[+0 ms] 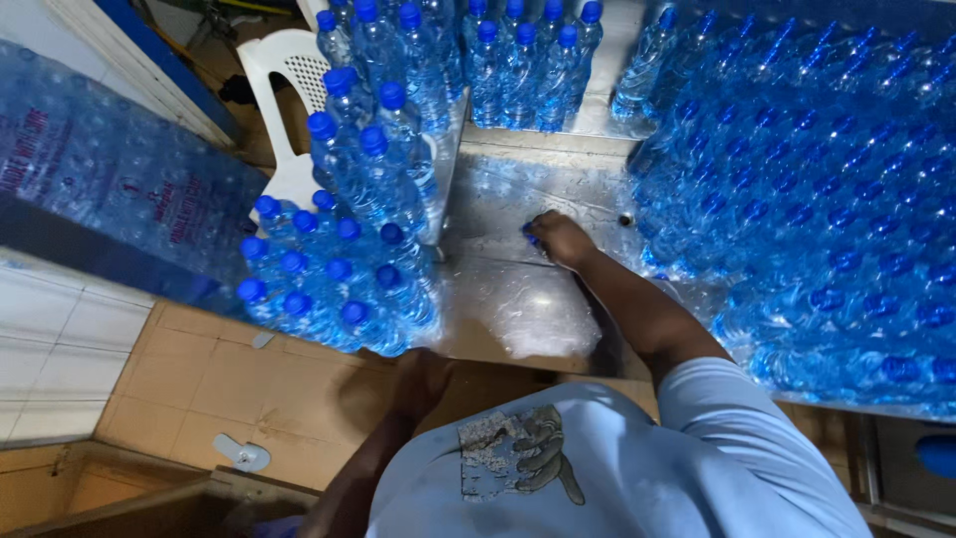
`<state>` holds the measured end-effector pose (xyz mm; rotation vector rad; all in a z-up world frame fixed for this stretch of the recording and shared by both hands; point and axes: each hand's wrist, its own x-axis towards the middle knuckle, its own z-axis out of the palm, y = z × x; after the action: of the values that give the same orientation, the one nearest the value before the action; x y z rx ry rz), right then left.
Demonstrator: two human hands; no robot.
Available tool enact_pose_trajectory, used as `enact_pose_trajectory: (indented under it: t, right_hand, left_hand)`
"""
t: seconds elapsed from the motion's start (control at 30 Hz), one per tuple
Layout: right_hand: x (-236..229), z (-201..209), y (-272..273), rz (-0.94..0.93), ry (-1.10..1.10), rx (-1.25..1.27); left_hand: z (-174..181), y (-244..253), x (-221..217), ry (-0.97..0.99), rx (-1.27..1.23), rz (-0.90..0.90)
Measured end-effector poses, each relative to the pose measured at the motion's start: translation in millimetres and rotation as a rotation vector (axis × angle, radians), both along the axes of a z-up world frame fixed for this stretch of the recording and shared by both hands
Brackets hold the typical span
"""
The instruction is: The person repeatedly picks up plastic water bottles from a large pile on a metal table and wraps them in clear plastic film. They then place the wrapped bottles onto a white plastic chair to the left.
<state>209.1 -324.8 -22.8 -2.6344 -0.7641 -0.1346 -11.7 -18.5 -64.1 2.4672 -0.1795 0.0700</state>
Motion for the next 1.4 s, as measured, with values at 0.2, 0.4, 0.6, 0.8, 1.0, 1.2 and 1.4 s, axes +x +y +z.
enact_pose_trajectory:
  t: [0.2, 0.4, 0.6, 0.8, 1.0, 1.2, 1.4]
  right_hand:
    - [43, 4, 0, 0.196, 0.259, -0.149]
    - [45, 1, -31, 0.320, 0.465, -0.071]
    - [30, -11, -16, 0.508, 0.256, -0.100]
    - [66, -3, -34, 0.432, 0.852, -0.190]
    - [147, 47, -68, -0.006, 1.121, 0.101]
    - [219, 153, -134, -0.537, -0.009, 0.531]
    - [260, 175, -154, -0.558, -0.305, -0.061]
  left_hand:
    - [16, -65, 61, -0.136, 0.113, -0.263]
    - [23, -90, 94, -0.125, -0.106, -0.200]
    - [33, -109, 111, -0.117, -0.221, -0.121]
    - [36, -117, 138, -0.160, -0.077, -0.116]
    - [28, -123, 135, -0.250, -0.066, -0.077]
    - [27, -125, 130, 0.170, -0.211, 0.034]
    - [24, -117, 116, 0.023, -0.271, -0.009]
